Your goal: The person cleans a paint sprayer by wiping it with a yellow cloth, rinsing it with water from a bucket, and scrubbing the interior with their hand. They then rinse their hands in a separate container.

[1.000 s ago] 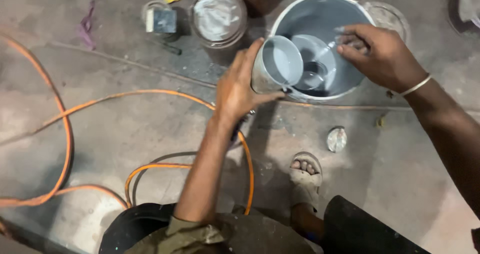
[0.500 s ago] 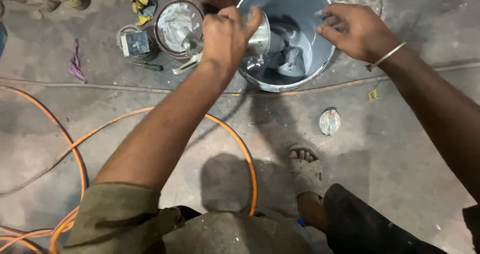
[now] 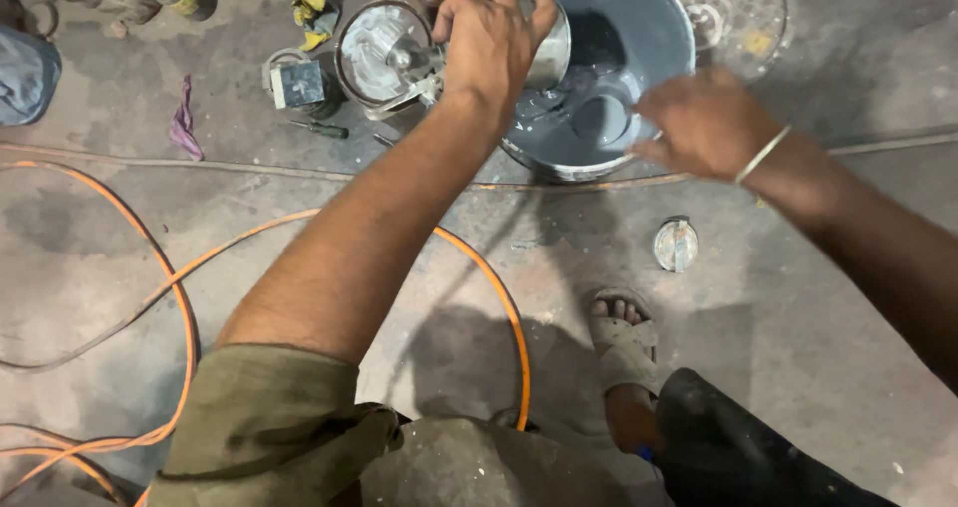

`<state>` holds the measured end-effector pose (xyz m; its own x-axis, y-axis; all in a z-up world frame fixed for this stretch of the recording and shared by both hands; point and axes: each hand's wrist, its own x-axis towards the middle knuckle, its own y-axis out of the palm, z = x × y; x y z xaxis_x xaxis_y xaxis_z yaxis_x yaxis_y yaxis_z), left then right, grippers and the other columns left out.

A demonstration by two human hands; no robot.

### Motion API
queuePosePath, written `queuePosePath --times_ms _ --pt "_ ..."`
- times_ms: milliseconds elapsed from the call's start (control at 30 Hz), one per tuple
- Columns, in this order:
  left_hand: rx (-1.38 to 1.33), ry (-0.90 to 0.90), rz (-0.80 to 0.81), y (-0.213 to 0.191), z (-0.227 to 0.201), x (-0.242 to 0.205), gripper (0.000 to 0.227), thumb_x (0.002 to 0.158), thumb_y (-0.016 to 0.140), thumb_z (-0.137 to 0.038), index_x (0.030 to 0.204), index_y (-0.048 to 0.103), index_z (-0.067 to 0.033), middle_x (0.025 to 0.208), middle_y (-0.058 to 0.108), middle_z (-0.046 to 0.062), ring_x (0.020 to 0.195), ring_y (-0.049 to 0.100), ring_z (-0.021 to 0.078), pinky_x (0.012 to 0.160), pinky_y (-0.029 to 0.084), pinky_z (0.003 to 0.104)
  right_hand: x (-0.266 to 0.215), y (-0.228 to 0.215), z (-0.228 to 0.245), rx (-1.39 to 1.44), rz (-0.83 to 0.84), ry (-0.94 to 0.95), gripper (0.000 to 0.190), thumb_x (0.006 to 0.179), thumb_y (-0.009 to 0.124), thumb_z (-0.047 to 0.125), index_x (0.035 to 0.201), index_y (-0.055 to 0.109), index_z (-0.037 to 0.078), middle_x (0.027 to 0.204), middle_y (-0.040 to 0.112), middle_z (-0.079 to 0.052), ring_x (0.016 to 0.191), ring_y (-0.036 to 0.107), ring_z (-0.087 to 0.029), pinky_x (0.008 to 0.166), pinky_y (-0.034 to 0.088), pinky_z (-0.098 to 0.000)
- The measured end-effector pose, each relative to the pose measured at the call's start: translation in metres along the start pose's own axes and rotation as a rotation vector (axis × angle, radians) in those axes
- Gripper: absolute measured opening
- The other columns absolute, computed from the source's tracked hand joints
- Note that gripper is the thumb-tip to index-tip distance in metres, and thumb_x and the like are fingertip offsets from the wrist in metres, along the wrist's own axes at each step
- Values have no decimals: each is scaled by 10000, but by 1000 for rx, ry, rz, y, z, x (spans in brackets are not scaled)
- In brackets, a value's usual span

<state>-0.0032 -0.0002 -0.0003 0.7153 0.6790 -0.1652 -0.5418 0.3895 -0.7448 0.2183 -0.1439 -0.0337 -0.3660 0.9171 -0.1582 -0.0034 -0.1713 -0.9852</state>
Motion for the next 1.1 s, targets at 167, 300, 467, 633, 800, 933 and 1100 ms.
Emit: queuePosePath --times_ms 167,300,467,633,800,933,1100 --pt "-290 -129 -146 12 11 -19 920 748 818 -346 1504 308 -224 1046 655 211 794 698 335 545 507 472 -30 -11 49 -437 9 -84 797 799 580 630 1387 579 92 1367 599 -81 1310 507 -230 1068 421 -526" --pt "-911 -253 -127 30 19 -54 1187 584 959 -395 1541 277 -229 1178 642 193 882 715 398 712 567 518 -31 -35 57 -380 205 -71 638 867 594 550 1353 607 137 1264 662 -48 1255 569 -217 1082 427 -512" --pt "-1468 -559 -388 54 -2 -112 1097 646 993 -358 1507 343 -161 1360 649 182 1119 676 424 877 565 507 13 -58 41 188 195 51 565 952 629 425 1426 614 120 1190 716 -102 1029 684 -275 925 559 -434" --pt "-1671 -920 -471 87 -47 -160 1012 639 964 -287 1471 420 -103 1310 683 164 1209 691 335 982 567 426 115 -37 55 29 -239 -88 496 968 702 374 1369 657 87 1315 657 -206 1184 606 -377 933 496 -511" --pt "-1787 -1050 -519 121 -67 -195 973 653 934 -197 1484 438 -95 1342 676 150 1238 692 291 1025 562 390 253 13 101 208 -286 -313 786 945 714 533 1530 481 64 1581 452 -253 1450 412 -446 1111 419 -607" --pt "-1808 -1171 -463 136 -58 -206 940 640 892 -146 1475 462 -100 1326 690 140 1232 703 285 1015 570 384 327 50 132 126 -51 -199 1172 718 725 753 1628 307 144 1653 180 -283 1508 125 -504 1042 234 -810" --pt "-1824 -1174 -508 150 -56 -207 967 637 921 -177 1478 451 -102 1341 672 144 1252 689 309 1030 566 395 367 74 148 154 153 -155 1323 644 725 837 1643 197 149 1663 34 -273 1510 -15 -527 1020 136 -883"
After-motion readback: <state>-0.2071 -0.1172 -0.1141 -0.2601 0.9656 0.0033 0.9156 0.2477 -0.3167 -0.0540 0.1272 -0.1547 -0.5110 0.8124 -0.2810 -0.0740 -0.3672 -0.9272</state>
